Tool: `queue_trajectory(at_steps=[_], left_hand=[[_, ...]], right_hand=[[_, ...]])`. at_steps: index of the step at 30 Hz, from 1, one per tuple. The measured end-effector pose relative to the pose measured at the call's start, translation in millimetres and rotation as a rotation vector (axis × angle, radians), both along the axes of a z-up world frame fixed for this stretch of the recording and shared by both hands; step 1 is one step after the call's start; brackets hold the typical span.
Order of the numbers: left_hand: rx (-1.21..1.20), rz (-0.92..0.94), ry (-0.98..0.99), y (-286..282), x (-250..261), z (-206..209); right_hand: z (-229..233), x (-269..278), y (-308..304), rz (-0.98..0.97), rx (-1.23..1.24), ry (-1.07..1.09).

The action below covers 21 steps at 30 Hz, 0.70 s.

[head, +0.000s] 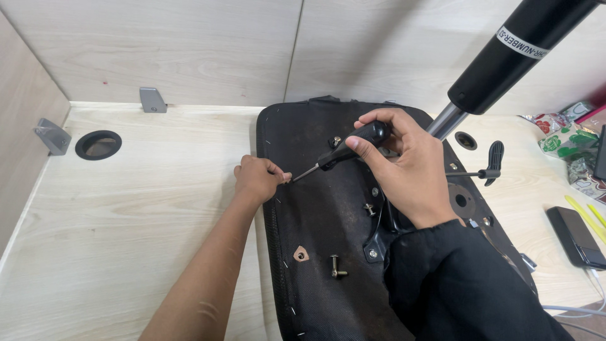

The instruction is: The person uses a screwdriver to tighten screws into the base of an office chair. They manipulate the chair base, align screws, and turn the screwdriver to secure the components.

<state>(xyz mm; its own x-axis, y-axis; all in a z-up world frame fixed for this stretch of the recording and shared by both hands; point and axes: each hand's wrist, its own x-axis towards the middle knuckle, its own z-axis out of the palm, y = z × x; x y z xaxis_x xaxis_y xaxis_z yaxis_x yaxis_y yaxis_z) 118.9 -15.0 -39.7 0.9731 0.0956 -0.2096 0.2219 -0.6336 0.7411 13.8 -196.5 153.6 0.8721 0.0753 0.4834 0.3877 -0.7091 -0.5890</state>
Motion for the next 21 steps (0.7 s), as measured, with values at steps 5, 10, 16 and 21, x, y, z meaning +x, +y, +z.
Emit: queue_trajectory(at_steps=[5, 10, 16, 21], left_hand=[[0.023, -0.058, -0.032, -3.2, 3.5, -10.7], [0.022, -0.095, -0.051, -1.4, 4.0, -10.2], [-0.291, -0.019, -0.107, 7.2, -15.9, 13.1], [-0.225, -0.032, -0.555, -15.9, -84.6, 25.1]], right_hand=[[-0.1, 0.6, -1.1, -0.012, -0.016, 0.001], [-1.4, 0.3, -0.5, -0.009, -0.001, 0.016], [1.8, -2.7, -1.0, -0.047, -0.031, 0.018], [2.9, -18.8, 0.5, -0.092, 0.053, 0.062]])
